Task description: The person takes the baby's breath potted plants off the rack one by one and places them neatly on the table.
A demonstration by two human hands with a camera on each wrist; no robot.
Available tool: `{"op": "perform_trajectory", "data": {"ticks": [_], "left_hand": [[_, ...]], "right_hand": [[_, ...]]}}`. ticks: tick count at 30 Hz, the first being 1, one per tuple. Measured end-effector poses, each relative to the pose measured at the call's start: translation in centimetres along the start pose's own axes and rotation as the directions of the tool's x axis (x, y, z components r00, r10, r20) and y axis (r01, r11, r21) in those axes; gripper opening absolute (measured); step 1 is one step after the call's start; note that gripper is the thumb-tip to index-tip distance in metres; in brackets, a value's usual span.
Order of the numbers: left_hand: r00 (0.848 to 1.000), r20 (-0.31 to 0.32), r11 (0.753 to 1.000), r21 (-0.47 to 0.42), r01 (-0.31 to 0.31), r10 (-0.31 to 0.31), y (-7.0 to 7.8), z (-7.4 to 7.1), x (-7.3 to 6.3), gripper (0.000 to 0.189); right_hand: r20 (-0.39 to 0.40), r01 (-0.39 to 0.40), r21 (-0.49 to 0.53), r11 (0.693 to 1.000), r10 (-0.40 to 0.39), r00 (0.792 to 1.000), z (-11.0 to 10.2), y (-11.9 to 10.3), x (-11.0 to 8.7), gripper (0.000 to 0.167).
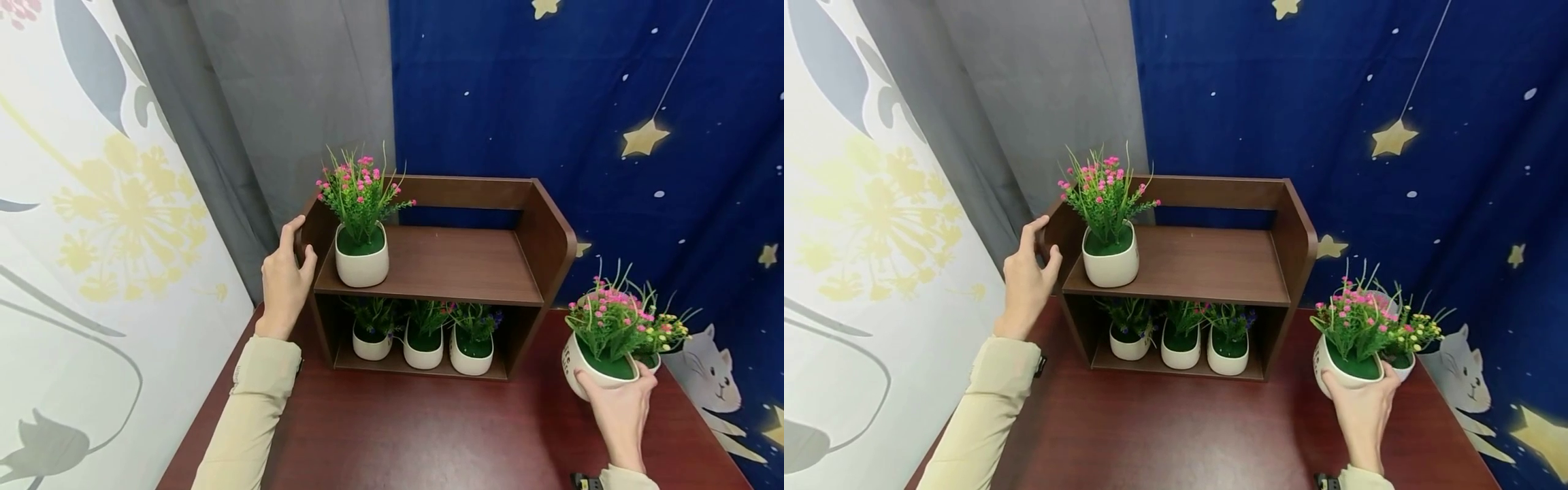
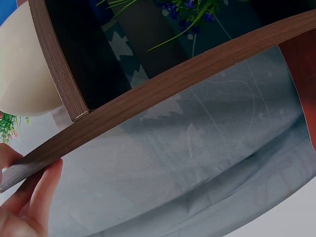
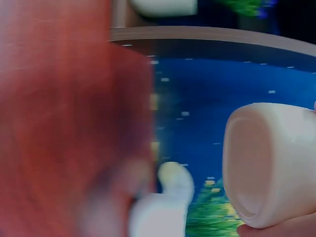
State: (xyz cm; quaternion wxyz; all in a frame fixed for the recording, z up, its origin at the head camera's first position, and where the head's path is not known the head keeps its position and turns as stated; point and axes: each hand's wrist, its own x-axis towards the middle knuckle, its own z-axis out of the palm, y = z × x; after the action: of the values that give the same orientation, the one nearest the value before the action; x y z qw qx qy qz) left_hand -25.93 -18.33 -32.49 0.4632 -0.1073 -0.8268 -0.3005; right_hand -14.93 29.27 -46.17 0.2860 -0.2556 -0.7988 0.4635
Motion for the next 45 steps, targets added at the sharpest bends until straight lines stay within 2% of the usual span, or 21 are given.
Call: {"op": "perform_trajectory", "data": {"ticks": [12, 22, 35, 45], "left_hand": [[1.000, -0.003, 1.000, 0.002, 0.006, -0.006, 0.0, 0.0, 0.0, 0.046], [1.000, 0.005, 1.000, -0.004, 0.008, -0.008, 0.2, 0.0, 0.0, 0.047], [1.000, 0.010, 1.000, -0.005, 0.008, -0.008, 0.3, -0.1, 0.1, 0.046], [1.000, 0.010, 1.000, -0.005, 0.009, -0.009, 0.2, -0.1, 0.0, 0.046]], "right_hand": [[0.018, 0.032, -0.022, 0.999, -0.032, 0.999, 2.9, 5.6, 0.9, 0.087], [0.078, 0.053, -0.050, 0.997, -0.049, 0.996, 3.6, 8.6, 1.6, 0.090], [0.142, 0.028, -0.064, 0.998, -0.019, 0.990, 3.6, 9.7, 3.0, 0.090], [0.221, 0.028, -0.076, 0.997, -0.011, 0.975, 3.4, 10.1, 4.4, 0.090]]}}
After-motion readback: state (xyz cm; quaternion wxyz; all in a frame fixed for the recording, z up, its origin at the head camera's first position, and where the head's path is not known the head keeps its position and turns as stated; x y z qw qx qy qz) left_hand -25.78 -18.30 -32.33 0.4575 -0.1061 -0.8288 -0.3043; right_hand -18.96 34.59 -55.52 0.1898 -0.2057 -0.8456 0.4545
